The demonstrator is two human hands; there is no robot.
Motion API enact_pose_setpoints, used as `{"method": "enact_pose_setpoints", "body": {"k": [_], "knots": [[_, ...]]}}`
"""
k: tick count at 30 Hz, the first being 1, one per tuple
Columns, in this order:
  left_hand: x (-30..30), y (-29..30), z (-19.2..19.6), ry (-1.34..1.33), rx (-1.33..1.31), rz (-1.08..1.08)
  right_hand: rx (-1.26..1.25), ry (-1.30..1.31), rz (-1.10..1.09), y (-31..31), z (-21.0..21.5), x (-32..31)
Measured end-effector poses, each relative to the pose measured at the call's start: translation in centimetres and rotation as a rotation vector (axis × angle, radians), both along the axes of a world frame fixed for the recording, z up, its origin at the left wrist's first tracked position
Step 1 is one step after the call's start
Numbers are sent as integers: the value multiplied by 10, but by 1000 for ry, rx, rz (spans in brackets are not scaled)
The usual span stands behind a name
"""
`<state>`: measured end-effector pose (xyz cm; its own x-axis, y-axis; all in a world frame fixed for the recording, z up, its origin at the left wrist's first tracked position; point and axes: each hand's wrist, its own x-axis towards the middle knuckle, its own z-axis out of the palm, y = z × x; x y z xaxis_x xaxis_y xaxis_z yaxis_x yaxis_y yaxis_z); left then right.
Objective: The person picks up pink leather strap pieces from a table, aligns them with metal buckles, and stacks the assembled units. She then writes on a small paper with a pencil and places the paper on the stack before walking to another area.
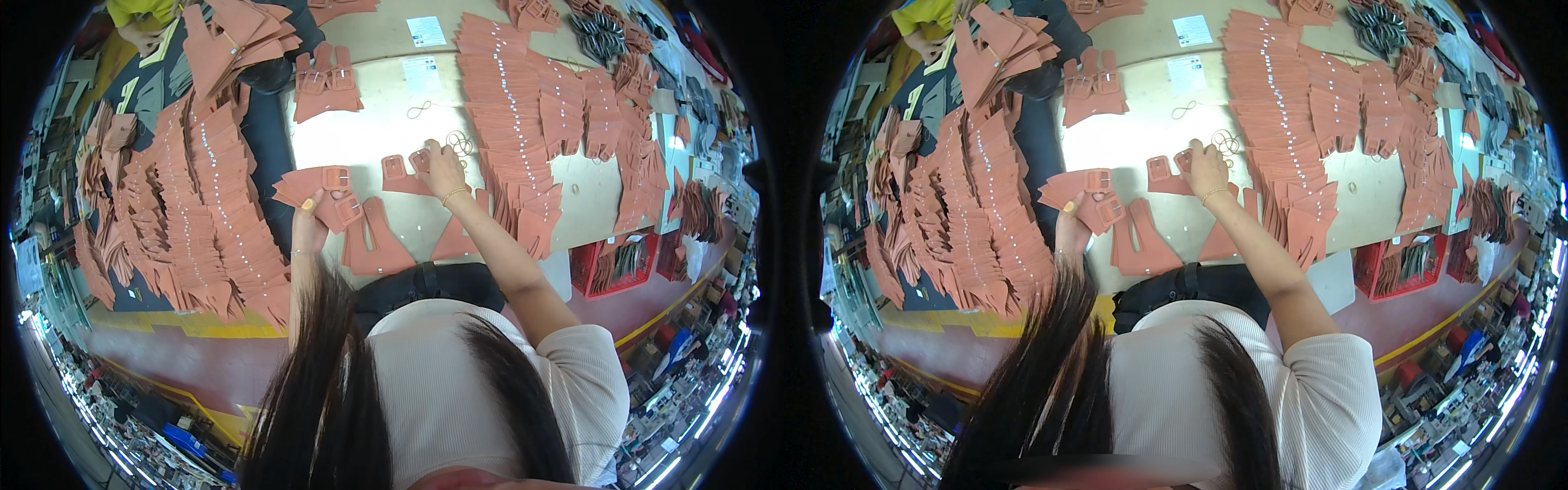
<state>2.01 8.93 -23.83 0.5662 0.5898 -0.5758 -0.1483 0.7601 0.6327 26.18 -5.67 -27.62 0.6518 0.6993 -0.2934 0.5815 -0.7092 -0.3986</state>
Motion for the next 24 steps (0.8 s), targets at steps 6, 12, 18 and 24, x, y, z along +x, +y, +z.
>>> {"method": "enact_pose_setpoints", "body": {"k": [6,12,18,24], "knots": [[2,-21,10,-61,102,-13,81,601,-1,16,25,13],[7,-47,25,-281,-106,87,740,1444,-400,15,95,-31],[17,-76,42,-188,73,198,500,1099,-212,-2,113,-94],[-8,-82,26,-92,166,250,326,585,14,-53,85,-67]]}}
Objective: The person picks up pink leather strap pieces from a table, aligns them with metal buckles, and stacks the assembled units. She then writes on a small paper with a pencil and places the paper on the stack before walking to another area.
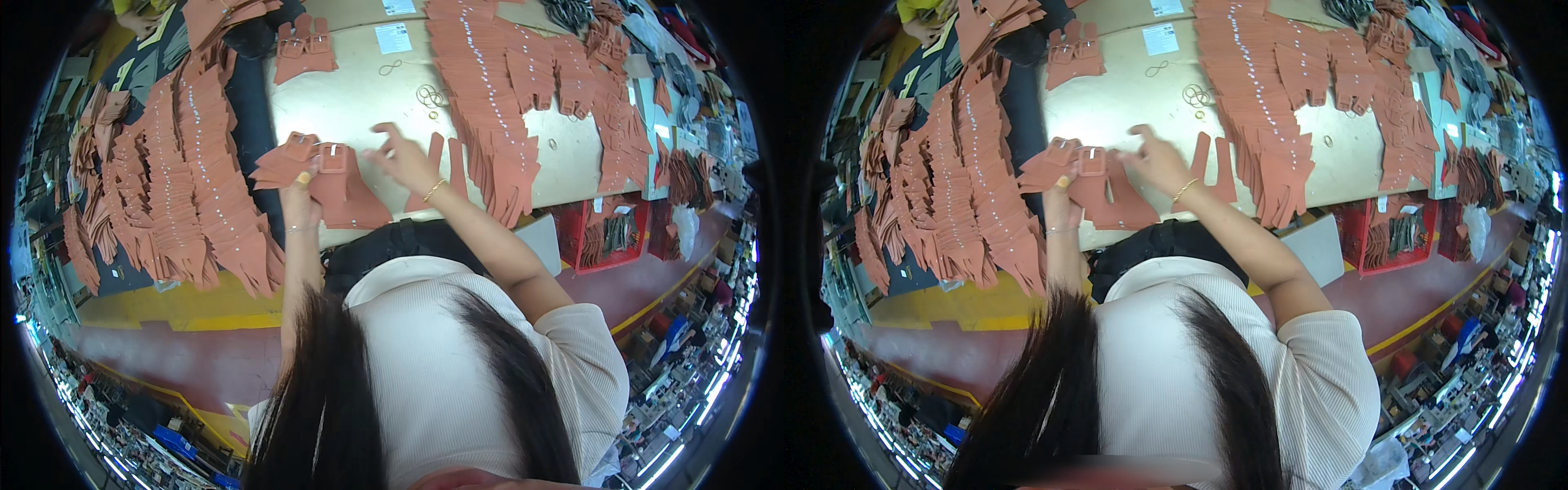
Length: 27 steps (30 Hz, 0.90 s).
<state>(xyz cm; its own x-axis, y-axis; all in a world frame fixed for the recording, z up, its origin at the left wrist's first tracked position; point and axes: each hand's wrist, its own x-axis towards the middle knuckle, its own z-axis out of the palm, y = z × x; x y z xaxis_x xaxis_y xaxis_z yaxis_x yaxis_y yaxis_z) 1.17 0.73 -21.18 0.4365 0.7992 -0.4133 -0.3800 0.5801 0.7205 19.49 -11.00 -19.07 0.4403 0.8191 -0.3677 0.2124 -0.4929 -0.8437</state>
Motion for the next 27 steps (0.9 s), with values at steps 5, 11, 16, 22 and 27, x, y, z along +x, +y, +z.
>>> {"method": "enact_pose_setpoints", "body": {"k": [5,11,16,22,27], "knots": [[-55,8,-10,212,56,94,-562,-574,8,-103,-52,43],[-108,-7,-10,149,-224,99,-506,-499,-260,-152,-95,24],[-132,-23,-14,216,-321,148,-437,-14,-86,-121,-56,33],[-143,-50,1,369,-196,210,58,659,-201,-69,9,-4],[-145,-70,28,319,-118,242,-40,757,-43,-36,-31,-55]]}}
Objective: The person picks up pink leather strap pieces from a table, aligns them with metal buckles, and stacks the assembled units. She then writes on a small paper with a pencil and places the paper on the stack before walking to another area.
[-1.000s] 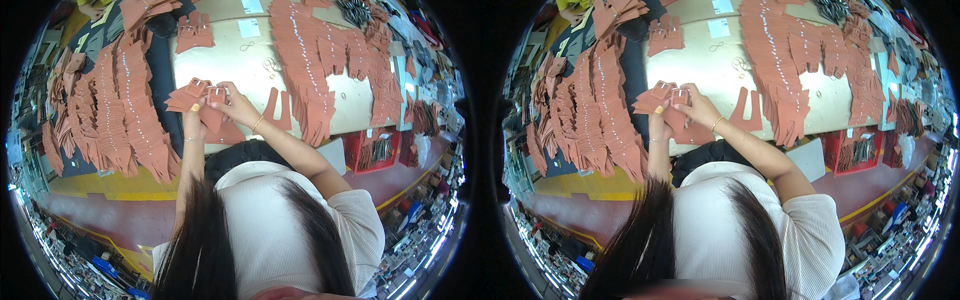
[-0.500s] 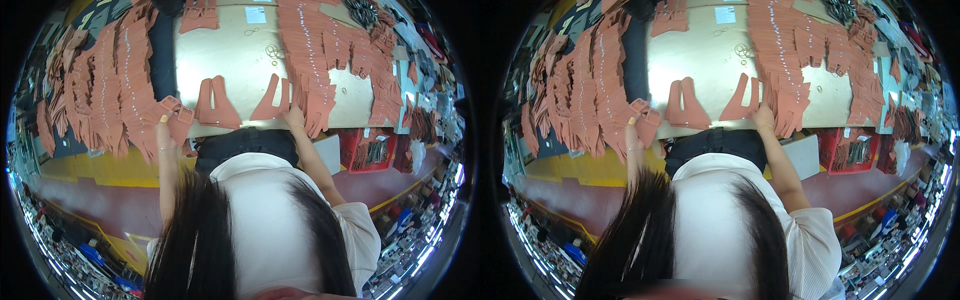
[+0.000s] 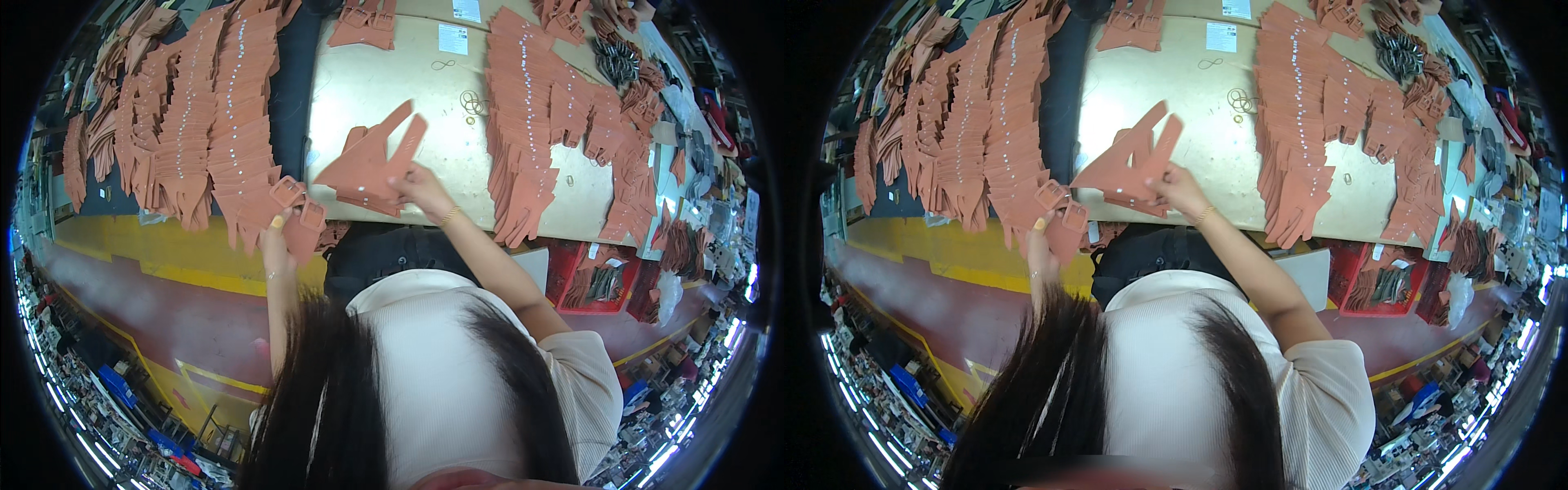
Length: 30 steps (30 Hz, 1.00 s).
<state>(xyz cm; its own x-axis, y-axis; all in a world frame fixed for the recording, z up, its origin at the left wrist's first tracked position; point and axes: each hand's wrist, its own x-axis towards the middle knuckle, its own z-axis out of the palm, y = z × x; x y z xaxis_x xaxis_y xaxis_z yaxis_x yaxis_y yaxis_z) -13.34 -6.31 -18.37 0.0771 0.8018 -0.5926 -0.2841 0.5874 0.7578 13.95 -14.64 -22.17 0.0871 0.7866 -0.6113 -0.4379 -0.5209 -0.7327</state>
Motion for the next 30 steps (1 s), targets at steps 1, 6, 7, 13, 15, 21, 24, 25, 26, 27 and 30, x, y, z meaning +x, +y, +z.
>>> {"method": "enact_pose_setpoints", "body": {"k": [1,6,7,13,15,21,24,25,26,27,30], "knots": [[-1,-4,5,-18,-31,13,-66,38,59,4,-14,-6],[-17,-12,23,-188,-76,45,-171,-1081,350,2,-58,-21],[-21,-14,25,-143,-46,37,-220,-1126,318,1,-60,-23],[-32,-14,21,-99,17,44,-295,-1176,396,17,-55,-43],[-32,-17,20,-143,-4,63,-359,-1137,409,21,-55,-47],[-30,-25,19,-214,-104,97,-255,-1100,197,20,-66,-60],[-23,-26,17,-201,-101,106,-245,-805,133,26,-69,-60],[-20,-26,16,-206,-93,97,-290,-699,128,29,-67,-58],[-17,-26,16,-210,-86,91,-200,-589,134,33,-64,-53],[-14,-26,16,-211,-83,82,-155,-471,140,36,-58,-46],[-1,-26,17,-237,-143,92,94,-582,66,33,-34,-23]]}}
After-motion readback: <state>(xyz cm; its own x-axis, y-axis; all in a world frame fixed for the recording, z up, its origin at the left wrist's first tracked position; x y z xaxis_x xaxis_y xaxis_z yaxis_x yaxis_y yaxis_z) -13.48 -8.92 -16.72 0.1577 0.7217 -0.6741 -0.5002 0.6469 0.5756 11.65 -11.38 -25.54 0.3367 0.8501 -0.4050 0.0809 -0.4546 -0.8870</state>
